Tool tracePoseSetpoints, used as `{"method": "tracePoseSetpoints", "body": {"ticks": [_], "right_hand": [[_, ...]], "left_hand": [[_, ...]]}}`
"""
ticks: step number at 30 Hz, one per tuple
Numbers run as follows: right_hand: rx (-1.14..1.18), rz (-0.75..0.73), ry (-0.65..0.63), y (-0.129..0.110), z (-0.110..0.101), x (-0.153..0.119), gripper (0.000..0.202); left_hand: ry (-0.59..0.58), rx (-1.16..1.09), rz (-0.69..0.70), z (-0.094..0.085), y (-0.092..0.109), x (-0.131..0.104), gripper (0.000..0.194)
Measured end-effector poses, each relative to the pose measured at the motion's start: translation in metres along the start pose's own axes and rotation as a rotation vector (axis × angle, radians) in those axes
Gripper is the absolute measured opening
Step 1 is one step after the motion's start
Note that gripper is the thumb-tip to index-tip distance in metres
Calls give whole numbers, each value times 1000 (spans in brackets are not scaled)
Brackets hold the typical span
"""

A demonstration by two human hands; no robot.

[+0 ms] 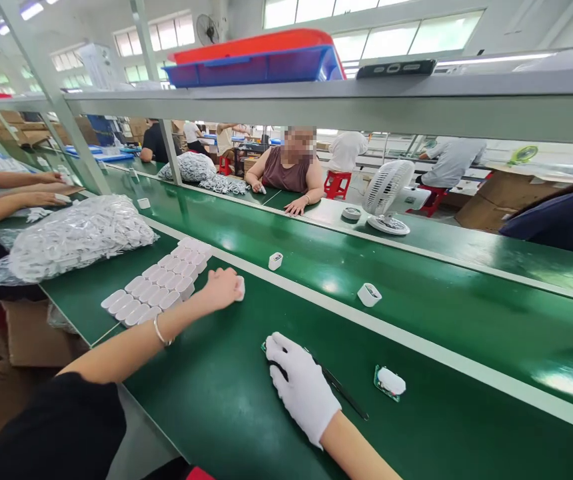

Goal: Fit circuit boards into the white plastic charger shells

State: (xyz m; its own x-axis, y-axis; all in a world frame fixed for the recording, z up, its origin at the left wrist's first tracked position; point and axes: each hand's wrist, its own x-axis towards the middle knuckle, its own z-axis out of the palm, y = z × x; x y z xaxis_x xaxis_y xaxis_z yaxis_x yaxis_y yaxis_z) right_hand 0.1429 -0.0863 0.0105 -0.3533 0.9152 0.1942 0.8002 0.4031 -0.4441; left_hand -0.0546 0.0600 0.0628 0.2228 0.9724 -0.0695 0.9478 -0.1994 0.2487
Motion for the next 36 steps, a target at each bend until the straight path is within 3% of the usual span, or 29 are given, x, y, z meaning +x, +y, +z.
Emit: {"method": "tracePoseSetpoints", "body": {"ticks": [3,5,7,9,12,16,19,22,24,27,29,31,33,36], "right_hand": [[89,60,91,5,3,-28,33],[114,150,164,8,7,-40,32],[126,231,203,9,9,-44,47],[146,227,166,11,8,-42,60],[208,117,82,14,2,-37,53],[299,55,132,14,-4,-35,29],[344,101,292,12,-7,-35,12],[339,125,446,12,-9,-33,13],[282,110,422,12,-12,-32,17],[139,-17,250,12,-13,-32,32],[23,-39,261,11,-11,-35,39],[-80,67,385,7,-7,-38,36],[-158,210,452,2,-2,-41,33],[-240,315,316,-3,6,-42,36]], "left_hand": [[-70,-162,169,25,25,-31,10],[-62,-252,195,41,36,-45,9],[-39,-328,192,55,40,-52,25],[-27,-392,204,67,40,-54,39],[-43,-462,254,77,34,-51,44],[-80,-533,337,78,28,-46,46],[-115,-580,417,78,27,-45,48],[-155,-618,483,79,28,-47,53],[-188,-634,525,80,28,-49,52],[-220,-630,573,78,28,-52,51],[-205,-615,563,76,28,-54,55],[-177,-615,536,74,28,-55,56],[-160,-629,512,74,28,-55,44],[-171,-651,490,78,28,-55,21]]}}
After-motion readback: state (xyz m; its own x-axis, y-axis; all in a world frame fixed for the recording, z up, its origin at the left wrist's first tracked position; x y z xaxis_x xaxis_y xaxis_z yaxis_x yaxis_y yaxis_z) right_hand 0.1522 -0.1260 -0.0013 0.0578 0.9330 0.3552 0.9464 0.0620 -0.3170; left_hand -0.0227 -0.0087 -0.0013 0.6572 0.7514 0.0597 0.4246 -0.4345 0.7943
